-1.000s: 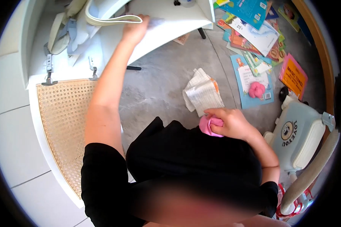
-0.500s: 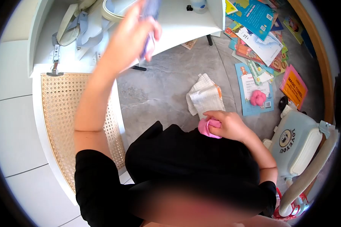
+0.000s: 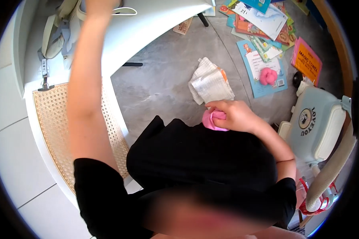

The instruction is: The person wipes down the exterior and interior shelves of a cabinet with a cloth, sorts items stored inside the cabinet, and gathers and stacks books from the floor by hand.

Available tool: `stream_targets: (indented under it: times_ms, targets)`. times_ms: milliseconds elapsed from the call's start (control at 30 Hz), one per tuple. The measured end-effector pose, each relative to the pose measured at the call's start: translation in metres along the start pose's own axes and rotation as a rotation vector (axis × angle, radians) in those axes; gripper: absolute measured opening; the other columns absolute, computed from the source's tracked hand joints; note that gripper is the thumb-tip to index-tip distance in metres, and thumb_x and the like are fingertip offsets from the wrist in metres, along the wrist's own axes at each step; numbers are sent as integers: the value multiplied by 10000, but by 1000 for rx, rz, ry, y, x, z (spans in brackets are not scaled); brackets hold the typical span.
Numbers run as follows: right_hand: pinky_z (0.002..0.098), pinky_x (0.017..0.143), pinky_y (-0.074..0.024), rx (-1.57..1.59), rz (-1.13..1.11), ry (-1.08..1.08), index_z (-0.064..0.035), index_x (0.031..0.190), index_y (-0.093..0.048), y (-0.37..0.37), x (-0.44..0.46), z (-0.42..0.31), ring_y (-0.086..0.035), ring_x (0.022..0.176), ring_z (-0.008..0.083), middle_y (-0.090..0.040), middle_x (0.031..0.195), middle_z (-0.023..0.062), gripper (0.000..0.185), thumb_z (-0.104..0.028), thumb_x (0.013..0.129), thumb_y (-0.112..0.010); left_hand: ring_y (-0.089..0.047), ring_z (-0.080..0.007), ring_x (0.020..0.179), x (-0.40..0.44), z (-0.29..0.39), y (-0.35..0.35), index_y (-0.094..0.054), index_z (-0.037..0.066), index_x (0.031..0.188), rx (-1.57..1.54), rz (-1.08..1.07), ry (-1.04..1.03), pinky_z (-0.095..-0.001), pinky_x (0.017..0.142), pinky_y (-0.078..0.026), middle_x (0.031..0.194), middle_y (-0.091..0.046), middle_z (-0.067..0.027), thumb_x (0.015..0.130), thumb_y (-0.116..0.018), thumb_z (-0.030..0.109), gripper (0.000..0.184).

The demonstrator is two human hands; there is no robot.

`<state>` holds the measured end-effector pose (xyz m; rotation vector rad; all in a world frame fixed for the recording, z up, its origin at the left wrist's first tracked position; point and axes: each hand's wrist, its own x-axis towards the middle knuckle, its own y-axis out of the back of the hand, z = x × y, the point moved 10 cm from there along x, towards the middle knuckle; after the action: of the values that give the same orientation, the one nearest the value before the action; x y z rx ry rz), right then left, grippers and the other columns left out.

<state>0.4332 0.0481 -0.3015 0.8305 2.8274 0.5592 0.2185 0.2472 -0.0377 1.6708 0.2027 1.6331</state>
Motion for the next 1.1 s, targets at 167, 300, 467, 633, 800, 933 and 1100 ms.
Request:
stream_targets:
  times_ms: [167, 300, 467, 633, 800, 933, 1100]
  targets:
    - [382, 715, -532, -40, -36, -37, -110, 1150, -621, -3, 1, 11, -666, 842, 290, -686, 946, 105, 388, -267, 796, -646, -623, -302, 922, -158, 59, -49, -586, 87, 1176, 12, -533, -590, -390, 800, -508, 1005, -632, -118, 874, -580, 118, 303]
    - [379, 713, -531, -31, -35, -26, -104, 1145, -620, -3, 10, 10, -665, 839, 291, -684, 951, 109, 385, -266, 797, -647, -598, -392, 997, -190, -91, -79, -577, 106, 1187, 308, -798, 197, -432, 848, -490, 1131, -617, -182, 918, -524, 212, 294]
    - [375, 709, -531, 5, 15, -43, -97, 1143, -619, 5, 21, 16, -663, 830, 299, -682, 949, 116, 392, -272, 793, -650, -607, -372, 1011, -203, -256, -69, -604, 40, 1136, 390, -545, 401, -438, 841, -496, 1072, -639, -217, 848, -611, 428, 483]
    - [377, 707, -534, 8, 22, -90, -93, 1133, -620, 5, 17, 35, -666, 825, 302, -683, 950, 114, 389, -277, 792, -649, -515, -409, 1194, -210, -358, -71, -483, -127, 1259, 492, -558, 860, -405, 1038, -398, 1251, -531, -312, 640, -586, 807, 1124]
    - [380, 696, -536, -6, -21, -173, -99, 1131, -620, 5, 13, 49, -668, 834, 291, -685, 966, 103, 387, -284, 793, -651, -452, -438, 1252, -209, -367, -76, -485, -149, 1251, 581, -569, 1044, -424, 1062, -349, 1293, -489, -339, 624, -500, 881, 1207]
    - [379, 690, -535, 11, -31, -190, -104, 1133, -619, 3, 11, 55, -668, 839, 284, -686, 976, 96, 390, -291, 792, -651, -458, -426, 1248, -198, -348, -68, -510, -66, 1279, 727, -578, 1055, -422, 1055, -356, 1312, -481, -324, 647, -541, 827, 1094]
    - [379, 697, -536, 25, -18, -185, -112, 1130, -624, 2, 16, 55, -667, 841, 287, -686, 980, 97, 386, -289, 788, -653, -478, -424, 1224, -205, -338, -71, -500, -65, 1282, 577, -686, 1034, -439, 1027, -385, 1308, -484, -316, 636, -630, 692, 1004]
